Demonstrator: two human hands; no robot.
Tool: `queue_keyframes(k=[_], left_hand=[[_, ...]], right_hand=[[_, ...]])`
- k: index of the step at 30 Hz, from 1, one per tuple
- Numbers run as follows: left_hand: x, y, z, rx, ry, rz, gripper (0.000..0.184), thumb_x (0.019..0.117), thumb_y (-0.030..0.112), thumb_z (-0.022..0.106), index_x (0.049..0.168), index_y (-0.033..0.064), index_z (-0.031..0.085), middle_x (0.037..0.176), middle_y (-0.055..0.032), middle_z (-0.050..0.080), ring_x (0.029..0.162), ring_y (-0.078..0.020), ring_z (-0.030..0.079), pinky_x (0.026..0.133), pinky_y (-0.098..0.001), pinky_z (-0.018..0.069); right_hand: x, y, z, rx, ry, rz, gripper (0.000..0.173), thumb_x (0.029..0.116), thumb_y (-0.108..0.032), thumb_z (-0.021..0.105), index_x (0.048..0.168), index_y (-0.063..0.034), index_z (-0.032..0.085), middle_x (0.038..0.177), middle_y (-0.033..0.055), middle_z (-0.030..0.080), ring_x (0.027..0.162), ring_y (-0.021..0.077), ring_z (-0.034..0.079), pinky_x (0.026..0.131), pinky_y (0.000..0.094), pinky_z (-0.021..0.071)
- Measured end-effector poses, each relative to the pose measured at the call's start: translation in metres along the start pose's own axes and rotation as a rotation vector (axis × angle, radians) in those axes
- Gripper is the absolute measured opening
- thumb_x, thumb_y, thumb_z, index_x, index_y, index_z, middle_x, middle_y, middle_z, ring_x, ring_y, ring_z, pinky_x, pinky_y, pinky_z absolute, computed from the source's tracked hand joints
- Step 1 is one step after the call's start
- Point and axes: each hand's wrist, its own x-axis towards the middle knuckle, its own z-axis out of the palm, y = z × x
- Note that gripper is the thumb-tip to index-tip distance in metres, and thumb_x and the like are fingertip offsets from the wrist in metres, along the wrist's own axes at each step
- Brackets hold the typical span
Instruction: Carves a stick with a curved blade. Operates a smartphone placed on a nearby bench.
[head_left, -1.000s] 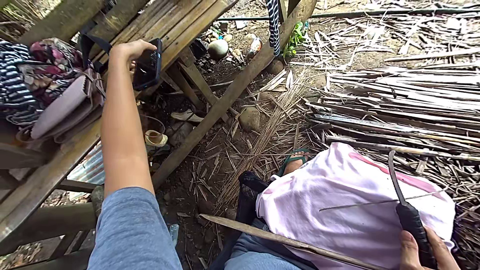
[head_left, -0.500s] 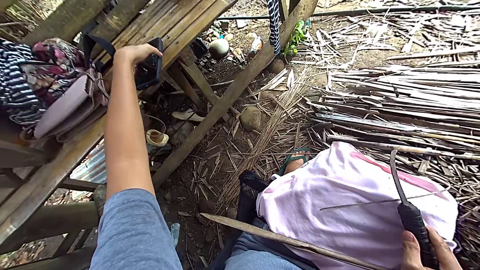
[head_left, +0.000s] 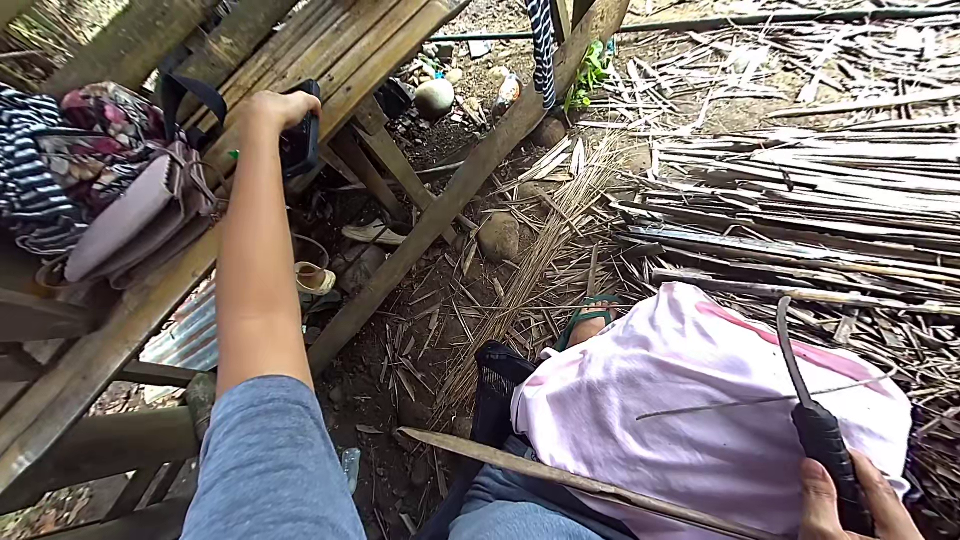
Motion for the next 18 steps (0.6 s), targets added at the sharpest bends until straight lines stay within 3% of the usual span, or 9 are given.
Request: queue_keyframes(k=[18], left_hand=[[0.004, 0.0, 0.0, 0.019, 0.01, 0.022, 0.079, 0.099, 0.053, 0.053, 0.137, -0.0164, 0.05, 0.148, -0.0362, 0.044, 0.143, -0.0453, 0.041, 0.115, -0.0623, 0.031]], right_hand=[[0.0, 0.001, 0.0, 0.005, -0.006, -0.014, 0.043, 0.1044, -0.022, 0.055, 0.133, 0.0095, 0.062, 0.125, 0.0298, 0.067, 0.114, 0.0408, 0.068, 0.1, 0.0491, 0.0501]])
